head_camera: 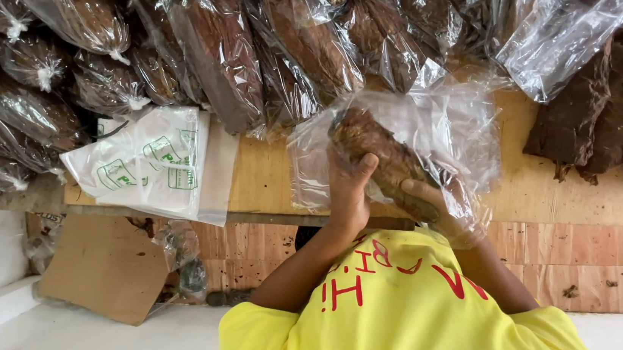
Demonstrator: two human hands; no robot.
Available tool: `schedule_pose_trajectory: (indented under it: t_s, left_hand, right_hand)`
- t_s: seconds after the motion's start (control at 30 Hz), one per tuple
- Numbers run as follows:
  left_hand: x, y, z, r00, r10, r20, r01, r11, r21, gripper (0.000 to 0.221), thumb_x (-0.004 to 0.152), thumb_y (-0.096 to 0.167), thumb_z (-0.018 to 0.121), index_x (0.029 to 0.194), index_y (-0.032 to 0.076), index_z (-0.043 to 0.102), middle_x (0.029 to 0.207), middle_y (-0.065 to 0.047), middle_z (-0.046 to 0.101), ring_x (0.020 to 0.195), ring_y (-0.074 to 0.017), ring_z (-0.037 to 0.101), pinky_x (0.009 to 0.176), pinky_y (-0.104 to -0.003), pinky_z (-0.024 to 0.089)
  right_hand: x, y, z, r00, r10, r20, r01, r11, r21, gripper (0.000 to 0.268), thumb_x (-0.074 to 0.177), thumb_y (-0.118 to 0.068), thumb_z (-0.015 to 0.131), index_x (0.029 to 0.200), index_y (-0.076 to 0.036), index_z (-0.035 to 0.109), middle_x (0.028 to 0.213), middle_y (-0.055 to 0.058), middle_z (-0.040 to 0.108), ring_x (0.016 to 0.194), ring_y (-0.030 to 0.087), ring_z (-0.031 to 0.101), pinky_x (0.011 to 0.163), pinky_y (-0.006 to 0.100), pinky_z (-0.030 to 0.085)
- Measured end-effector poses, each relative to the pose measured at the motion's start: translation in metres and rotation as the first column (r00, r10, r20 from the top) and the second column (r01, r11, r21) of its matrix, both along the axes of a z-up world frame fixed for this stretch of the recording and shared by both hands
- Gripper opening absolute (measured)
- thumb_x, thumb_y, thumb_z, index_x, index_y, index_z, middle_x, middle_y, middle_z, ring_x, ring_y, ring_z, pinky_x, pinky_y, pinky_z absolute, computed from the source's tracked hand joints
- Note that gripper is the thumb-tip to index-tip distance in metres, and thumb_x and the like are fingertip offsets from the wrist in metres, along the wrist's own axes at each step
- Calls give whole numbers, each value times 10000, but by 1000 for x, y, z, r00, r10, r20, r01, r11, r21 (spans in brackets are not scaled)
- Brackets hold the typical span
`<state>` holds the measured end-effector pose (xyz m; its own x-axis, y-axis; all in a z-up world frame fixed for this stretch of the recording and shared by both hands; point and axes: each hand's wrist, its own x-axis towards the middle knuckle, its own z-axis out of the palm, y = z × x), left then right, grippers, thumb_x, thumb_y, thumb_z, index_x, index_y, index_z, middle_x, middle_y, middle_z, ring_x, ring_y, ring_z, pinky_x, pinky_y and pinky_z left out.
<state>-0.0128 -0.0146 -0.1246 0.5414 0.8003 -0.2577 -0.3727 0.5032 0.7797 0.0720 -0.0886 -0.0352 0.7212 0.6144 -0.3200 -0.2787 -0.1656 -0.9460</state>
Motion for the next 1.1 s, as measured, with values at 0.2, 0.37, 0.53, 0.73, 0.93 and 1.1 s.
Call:
schedule_pose_trajectory:
  t_s: [0.2,0.37,0.53,0.73,0.93,1.1]
  left_hand:
    - [4,-1,-20,995,81,-53,-83,996,-28,645,954,135,745,1493,107,392,1419,-124,473,1367,-261,445,1138,-501,371]
    - [6,-16,-27,995,-7,-104,0,998,-60,545,895,164,825,1355,123,535,1251,-88,630,1147,-161,591,975,-432,529]
    - [7,-18,-16,983,-52,-175,37,995,-91,410,805,110,897,1158,45,700,946,-103,697,855,-164,671,670,-382,610]
    - [14,0,-4,986,150,-77,-168,912,-373,304,904,101,806,1181,56,688,1059,-93,727,980,-238,726,786,-398,633]
    - [19,18,43,968,245,-49,-241,868,-433,403,917,139,784,1289,91,638,1187,-111,711,1075,-297,717,907,-451,636]
    - [3,32,-9,963,266,-34,-252,856,-452,346,939,156,770,1256,88,650,1188,-120,717,1091,-304,715,930,-453,628]
  right_hand:
    - [4,-4,4,997,38,-71,-47,989,-139,504,691,-132,924,1133,-5,718,881,182,721,752,232,669,662,386,563]
    - [2,4,15,998,26,-53,-34,986,-164,444,700,-121,929,1067,7,715,849,179,710,736,224,657,648,374,552]
    - [2,-3,-18,999,20,-37,-29,970,-243,414,651,-131,961,1005,-67,755,702,88,661,599,136,590,486,262,468]
    - [36,-34,-80,954,253,159,-295,884,363,930,758,-20,833,1556,-30,356,1436,239,480,927,246,643,564,338,635]
    - [73,-61,-68,959,280,35,-280,930,238,1019,709,49,790,1599,-69,309,1453,265,399,1134,353,593,841,473,646]
    - [86,-84,-53,964,242,111,-260,944,205,1070,669,-53,802,1606,-80,285,1446,275,380,1129,376,589,879,527,616]
